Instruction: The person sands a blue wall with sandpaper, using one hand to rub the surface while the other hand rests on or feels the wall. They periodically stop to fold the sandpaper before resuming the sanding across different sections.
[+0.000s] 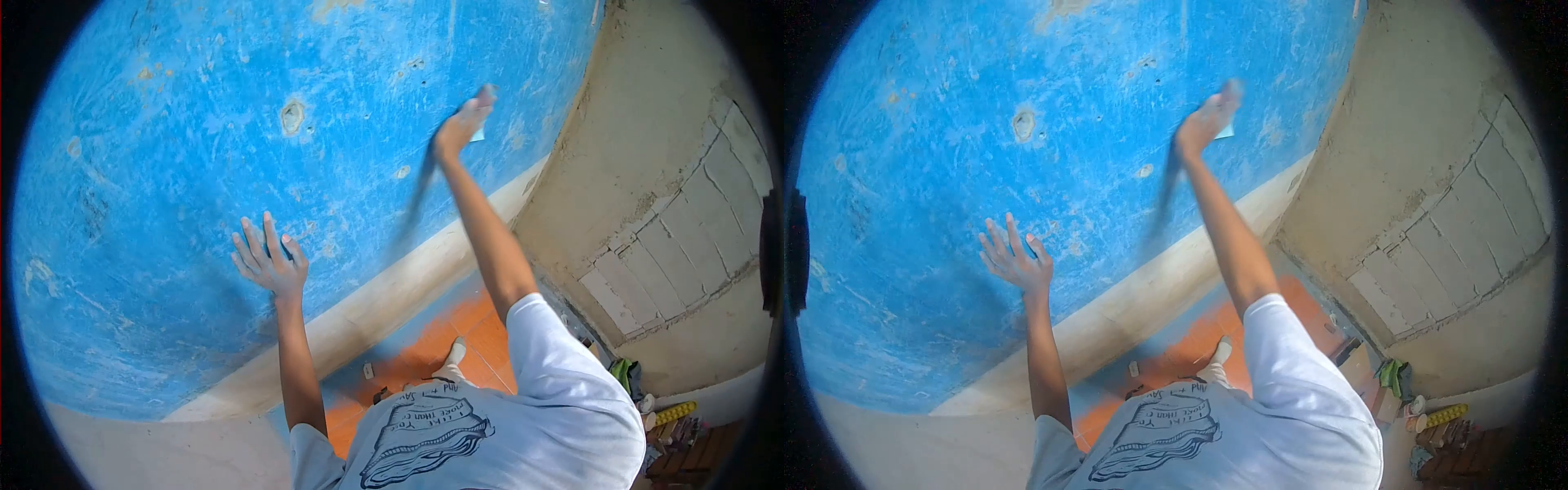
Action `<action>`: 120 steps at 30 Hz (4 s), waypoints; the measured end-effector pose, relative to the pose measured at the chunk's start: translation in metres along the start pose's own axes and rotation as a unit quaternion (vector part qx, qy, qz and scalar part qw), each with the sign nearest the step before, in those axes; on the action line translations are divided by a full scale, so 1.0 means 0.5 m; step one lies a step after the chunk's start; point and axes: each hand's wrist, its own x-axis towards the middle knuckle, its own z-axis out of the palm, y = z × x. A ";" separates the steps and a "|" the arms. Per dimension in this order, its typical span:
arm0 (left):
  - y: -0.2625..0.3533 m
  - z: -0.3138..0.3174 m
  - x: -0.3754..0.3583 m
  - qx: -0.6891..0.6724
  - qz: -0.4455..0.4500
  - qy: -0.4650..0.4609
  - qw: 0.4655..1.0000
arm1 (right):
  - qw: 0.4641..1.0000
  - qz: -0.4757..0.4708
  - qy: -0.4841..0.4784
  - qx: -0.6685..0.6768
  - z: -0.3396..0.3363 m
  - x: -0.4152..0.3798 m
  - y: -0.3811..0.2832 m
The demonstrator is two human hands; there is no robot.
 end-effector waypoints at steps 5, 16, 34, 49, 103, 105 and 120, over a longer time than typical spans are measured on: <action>0.005 -0.004 0.005 -0.005 -0.013 0.006 1.000 | 0.811 -0.424 -0.373 -0.150 -0.038 -0.290 -0.078; -0.001 -0.001 -0.002 -0.008 0.012 0.024 1.000 | 0.999 -0.021 -0.015 0.038 0.005 -0.068 -0.098; 0.000 -0.005 0.002 -0.016 -0.005 0.021 1.000 | 0.978 -0.144 -0.152 0.020 -0.006 -0.215 -0.082; -0.003 -0.008 -0.002 -0.019 0.008 0.019 1.000 | 0.969 -0.137 -0.198 0.059 -0.019 -0.251 -0.082; -0.009 0.000 -0.005 -0.045 0.031 0.043 0.998 | 0.811 -0.458 -0.348 -0.107 -0.085 -0.129 0.036; -0.010 -0.001 -0.003 -0.044 0.028 0.044 0.998 | 0.976 -0.149 -0.154 0.051 -0.032 -0.050 0.108; -0.003 -0.007 -0.003 -0.051 0.012 0.051 0.997 | 0.976 -0.008 -0.041 0.212 0.008 -0.032 0.096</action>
